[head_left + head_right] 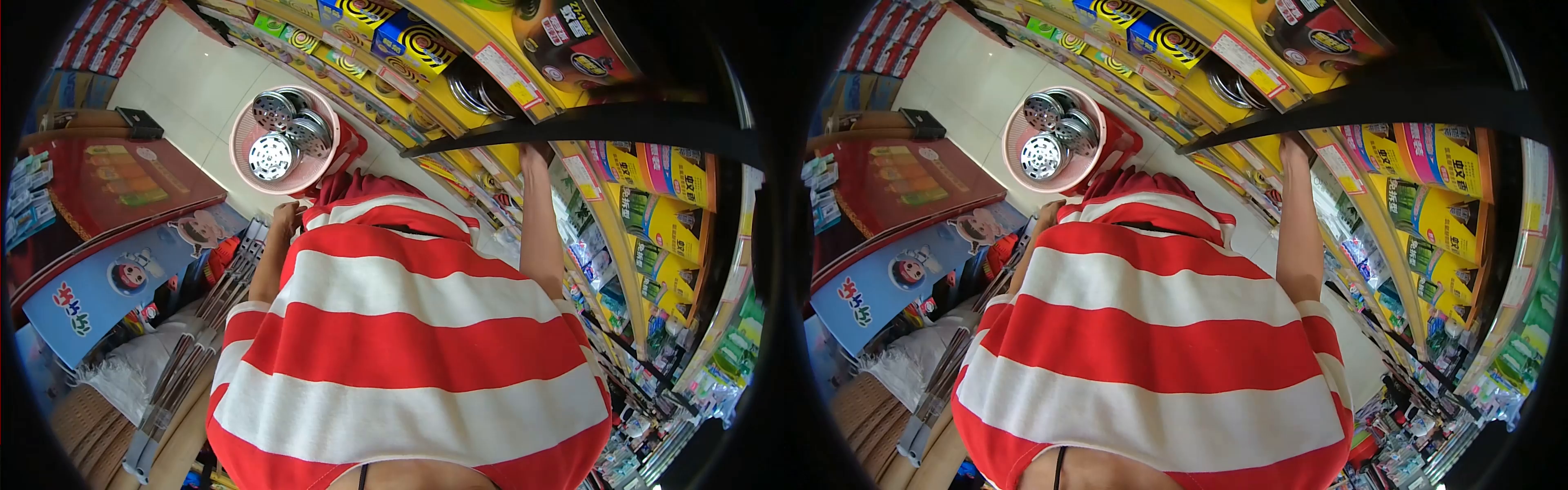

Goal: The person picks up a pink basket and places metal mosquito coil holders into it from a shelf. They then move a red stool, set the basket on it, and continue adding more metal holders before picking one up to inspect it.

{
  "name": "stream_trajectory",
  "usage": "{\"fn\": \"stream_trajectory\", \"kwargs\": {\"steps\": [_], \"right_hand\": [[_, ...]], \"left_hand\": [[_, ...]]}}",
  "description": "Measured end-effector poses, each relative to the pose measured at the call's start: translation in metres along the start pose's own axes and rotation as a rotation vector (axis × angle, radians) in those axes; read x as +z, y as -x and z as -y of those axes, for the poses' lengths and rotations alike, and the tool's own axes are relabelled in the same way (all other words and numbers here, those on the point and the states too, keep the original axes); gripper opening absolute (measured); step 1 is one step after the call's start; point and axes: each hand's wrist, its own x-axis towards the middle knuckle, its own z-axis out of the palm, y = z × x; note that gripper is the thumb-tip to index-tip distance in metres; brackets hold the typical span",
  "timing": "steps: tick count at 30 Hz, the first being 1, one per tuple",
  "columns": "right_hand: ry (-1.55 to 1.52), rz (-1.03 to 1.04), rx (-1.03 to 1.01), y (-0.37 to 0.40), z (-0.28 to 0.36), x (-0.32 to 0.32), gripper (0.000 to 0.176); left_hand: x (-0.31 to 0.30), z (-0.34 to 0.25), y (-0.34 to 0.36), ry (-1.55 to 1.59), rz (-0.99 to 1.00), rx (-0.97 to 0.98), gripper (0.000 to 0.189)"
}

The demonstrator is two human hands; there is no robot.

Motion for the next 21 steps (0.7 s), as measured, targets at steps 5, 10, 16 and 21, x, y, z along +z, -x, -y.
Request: {"fn": "stream_trajectory", "kwargs": {"steps": [5, 10, 16, 21], "right_hand": [[0.168, 0.132, 0.091, -0.026, -0.019, 0.011, 0.016], [0.427, 0.238, 0.019, -0.036, -0.031, 0.011, 0.018], [0.621, 0.390, 0.000, -0.037, -0.027, 0.003, 0.030], [0.626, 0.296, 0.075, -0.022, -0.019, 0.006, 0.033]], "left_hand": [[-0.016, 0.017, -0.018, 0.080, -0.020, -0.052, 0.030], [-0.023, 0.018, -0.035, 0.142, 0.007, -0.045, 0.031], [-0.019, 0.000, -0.061, 0.152, -0.019, -0.018, 0.020], [-0.011, -0.033, -0.108, -0.464, -0.229, 0.402, 0.034]]}}
